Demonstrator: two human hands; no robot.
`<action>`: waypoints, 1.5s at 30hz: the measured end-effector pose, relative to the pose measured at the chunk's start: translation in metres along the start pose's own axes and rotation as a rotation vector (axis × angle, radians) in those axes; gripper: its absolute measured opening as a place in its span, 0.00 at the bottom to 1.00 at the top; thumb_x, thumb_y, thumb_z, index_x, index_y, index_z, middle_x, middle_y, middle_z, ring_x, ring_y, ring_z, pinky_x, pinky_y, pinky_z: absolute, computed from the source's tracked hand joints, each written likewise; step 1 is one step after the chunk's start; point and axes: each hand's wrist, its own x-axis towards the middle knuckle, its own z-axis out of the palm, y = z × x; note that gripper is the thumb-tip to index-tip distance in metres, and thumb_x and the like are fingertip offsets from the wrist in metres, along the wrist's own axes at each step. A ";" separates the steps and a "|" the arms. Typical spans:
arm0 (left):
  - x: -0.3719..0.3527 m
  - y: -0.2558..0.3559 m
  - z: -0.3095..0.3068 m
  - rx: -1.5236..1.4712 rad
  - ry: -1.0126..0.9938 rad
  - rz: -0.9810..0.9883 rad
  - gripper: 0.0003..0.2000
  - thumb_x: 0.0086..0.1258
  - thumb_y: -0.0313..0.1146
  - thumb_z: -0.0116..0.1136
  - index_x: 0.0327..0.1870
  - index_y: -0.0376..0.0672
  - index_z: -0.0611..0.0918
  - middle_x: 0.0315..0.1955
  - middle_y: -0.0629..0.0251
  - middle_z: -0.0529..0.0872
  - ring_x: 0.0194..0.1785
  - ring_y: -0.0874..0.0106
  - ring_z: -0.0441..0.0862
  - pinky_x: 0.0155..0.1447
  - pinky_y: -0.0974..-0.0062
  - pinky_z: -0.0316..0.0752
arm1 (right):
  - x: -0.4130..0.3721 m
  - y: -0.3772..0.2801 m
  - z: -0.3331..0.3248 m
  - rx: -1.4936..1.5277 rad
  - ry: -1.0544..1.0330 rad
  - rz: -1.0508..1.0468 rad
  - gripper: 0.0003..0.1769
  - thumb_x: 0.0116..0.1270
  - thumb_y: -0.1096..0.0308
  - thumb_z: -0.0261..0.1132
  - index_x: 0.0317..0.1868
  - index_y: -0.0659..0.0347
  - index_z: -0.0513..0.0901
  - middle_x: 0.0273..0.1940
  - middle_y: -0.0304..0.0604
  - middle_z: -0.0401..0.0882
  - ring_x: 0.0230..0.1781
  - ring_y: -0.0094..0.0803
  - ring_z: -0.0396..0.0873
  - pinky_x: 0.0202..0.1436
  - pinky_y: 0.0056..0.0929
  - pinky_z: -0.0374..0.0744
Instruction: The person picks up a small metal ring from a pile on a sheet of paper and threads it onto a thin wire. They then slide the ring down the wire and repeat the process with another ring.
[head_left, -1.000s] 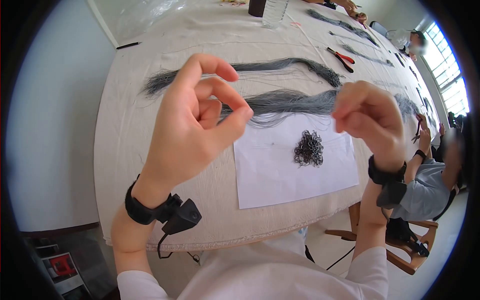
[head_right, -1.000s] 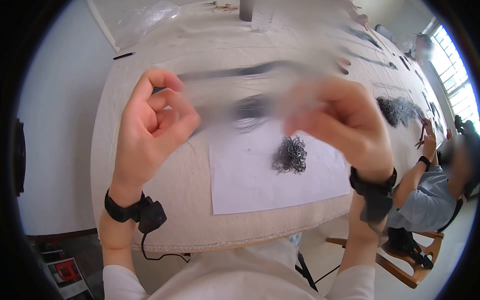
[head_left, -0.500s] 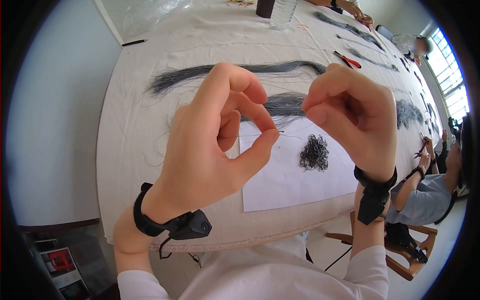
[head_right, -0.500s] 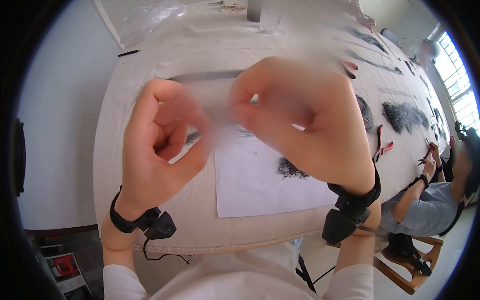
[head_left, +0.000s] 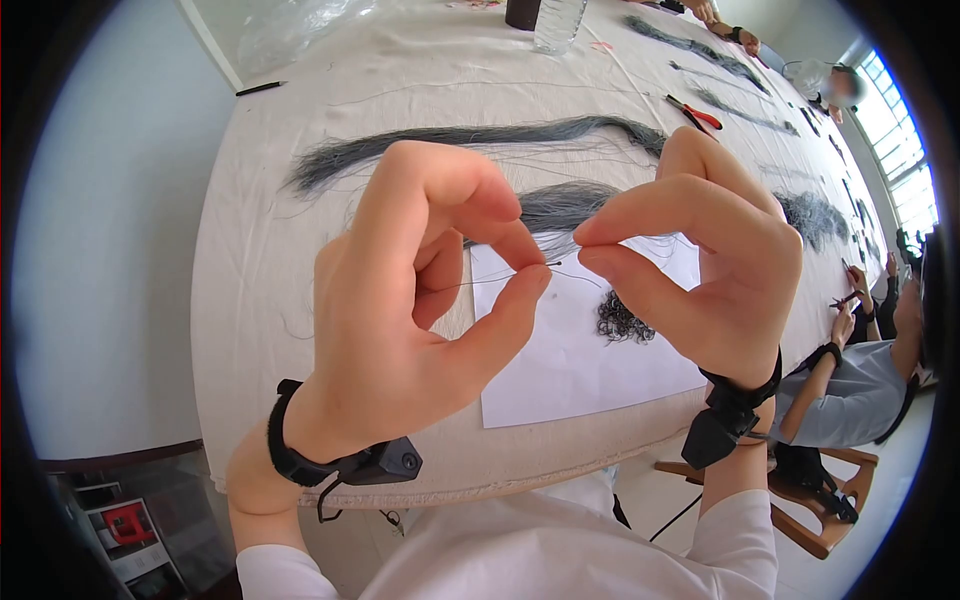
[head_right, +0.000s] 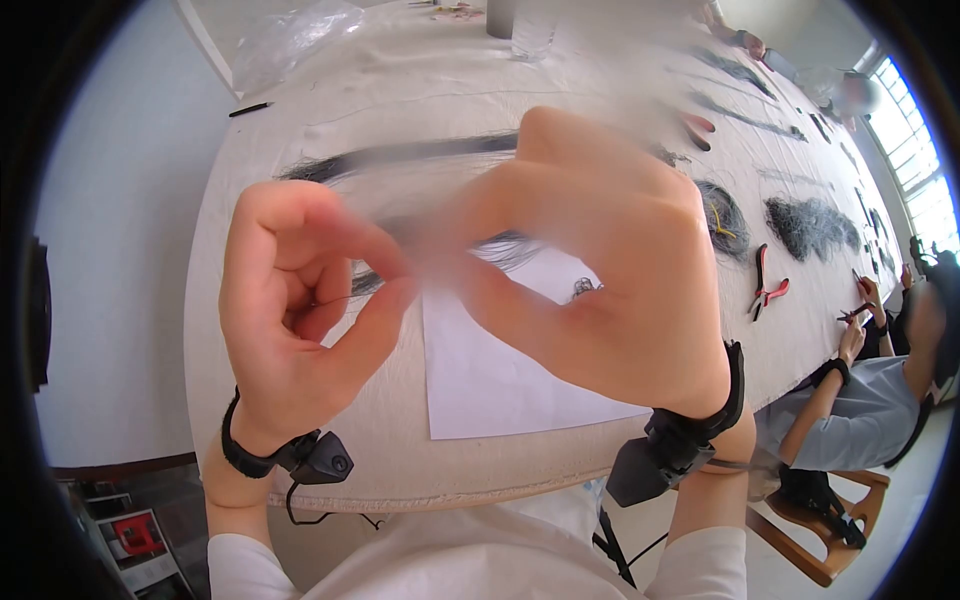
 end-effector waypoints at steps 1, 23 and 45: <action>0.000 0.000 0.000 0.000 0.000 -0.001 0.21 0.56 0.14 0.62 0.45 0.44 0.67 0.33 0.69 0.84 0.18 0.91 0.54 0.21 0.91 0.48 | 0.000 0.000 0.001 0.001 -0.001 0.001 0.12 0.40 0.81 0.73 0.29 0.62 0.87 0.26 0.33 0.74 0.26 0.22 0.65 0.28 0.21 0.61; -0.001 -0.002 0.000 -0.073 0.028 0.017 0.23 0.57 0.13 0.62 0.48 0.44 0.66 0.31 0.66 0.84 0.18 0.91 0.55 0.21 0.92 0.48 | -0.001 0.008 0.009 0.000 -0.016 -0.091 0.21 0.32 0.73 0.79 0.34 0.56 0.90 0.23 0.30 0.58 0.25 0.25 0.58 0.26 0.24 0.54; -0.004 -0.006 0.003 0.077 0.053 0.230 0.26 0.54 0.13 0.65 0.51 0.44 0.66 0.35 0.60 0.85 0.17 0.90 0.54 0.21 0.92 0.50 | -0.002 0.008 0.009 0.022 0.027 -0.089 0.16 0.32 0.80 0.72 0.28 0.58 0.87 0.24 0.32 0.61 0.24 0.25 0.60 0.26 0.24 0.56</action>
